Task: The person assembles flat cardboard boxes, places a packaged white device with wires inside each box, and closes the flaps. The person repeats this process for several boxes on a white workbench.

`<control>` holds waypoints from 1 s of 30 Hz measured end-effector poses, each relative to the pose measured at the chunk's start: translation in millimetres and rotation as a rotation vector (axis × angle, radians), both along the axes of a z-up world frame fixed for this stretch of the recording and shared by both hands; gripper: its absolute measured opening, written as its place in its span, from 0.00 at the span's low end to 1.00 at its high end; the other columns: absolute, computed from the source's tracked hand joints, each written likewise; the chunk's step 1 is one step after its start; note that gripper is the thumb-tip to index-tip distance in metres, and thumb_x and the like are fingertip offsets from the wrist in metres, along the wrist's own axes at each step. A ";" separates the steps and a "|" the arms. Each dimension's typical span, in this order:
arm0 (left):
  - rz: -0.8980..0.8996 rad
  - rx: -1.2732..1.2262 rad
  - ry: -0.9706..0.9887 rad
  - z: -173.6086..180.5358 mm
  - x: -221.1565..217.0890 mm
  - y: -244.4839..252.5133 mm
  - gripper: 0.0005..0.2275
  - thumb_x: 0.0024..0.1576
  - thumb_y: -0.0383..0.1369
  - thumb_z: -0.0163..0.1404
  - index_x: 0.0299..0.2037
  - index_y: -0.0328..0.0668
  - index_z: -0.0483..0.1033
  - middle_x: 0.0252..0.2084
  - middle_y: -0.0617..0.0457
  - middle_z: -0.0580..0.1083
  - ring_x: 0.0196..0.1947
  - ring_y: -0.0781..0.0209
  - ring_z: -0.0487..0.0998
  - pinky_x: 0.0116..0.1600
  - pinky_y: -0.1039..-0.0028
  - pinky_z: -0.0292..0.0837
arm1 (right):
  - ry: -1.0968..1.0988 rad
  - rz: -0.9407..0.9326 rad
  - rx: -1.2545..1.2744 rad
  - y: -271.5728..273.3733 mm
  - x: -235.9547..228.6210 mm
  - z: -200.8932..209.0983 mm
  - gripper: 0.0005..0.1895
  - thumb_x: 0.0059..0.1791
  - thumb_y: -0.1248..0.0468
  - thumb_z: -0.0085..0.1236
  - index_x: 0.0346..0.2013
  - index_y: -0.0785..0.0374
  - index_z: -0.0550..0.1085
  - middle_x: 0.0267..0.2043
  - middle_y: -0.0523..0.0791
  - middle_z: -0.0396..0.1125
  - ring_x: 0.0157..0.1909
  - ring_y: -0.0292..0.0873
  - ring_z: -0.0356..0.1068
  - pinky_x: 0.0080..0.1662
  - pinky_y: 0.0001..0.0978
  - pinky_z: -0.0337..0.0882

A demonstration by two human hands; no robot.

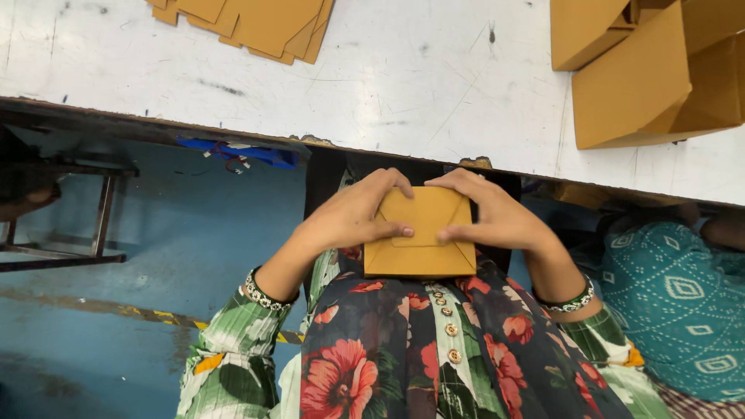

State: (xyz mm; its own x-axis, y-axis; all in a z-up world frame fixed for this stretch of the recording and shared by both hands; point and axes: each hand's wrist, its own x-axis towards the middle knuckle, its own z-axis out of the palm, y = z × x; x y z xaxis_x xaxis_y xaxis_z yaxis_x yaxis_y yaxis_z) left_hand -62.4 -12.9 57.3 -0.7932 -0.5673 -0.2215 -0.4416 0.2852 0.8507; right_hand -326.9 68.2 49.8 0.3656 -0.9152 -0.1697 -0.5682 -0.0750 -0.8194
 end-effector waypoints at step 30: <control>0.118 -0.087 0.396 -23.7 24.8 27.7 0.39 0.56 0.50 0.56 0.74 0.42 0.54 0.76 0.39 0.58 0.78 0.40 0.58 0.79 0.53 0.54 | 0.125 -0.130 -0.081 16.1 2.9 -0.4 0.19 0.53 0.54 0.52 0.53 0.60 0.76 0.46 0.46 0.73 0.48 0.46 0.73 0.49 0.36 0.71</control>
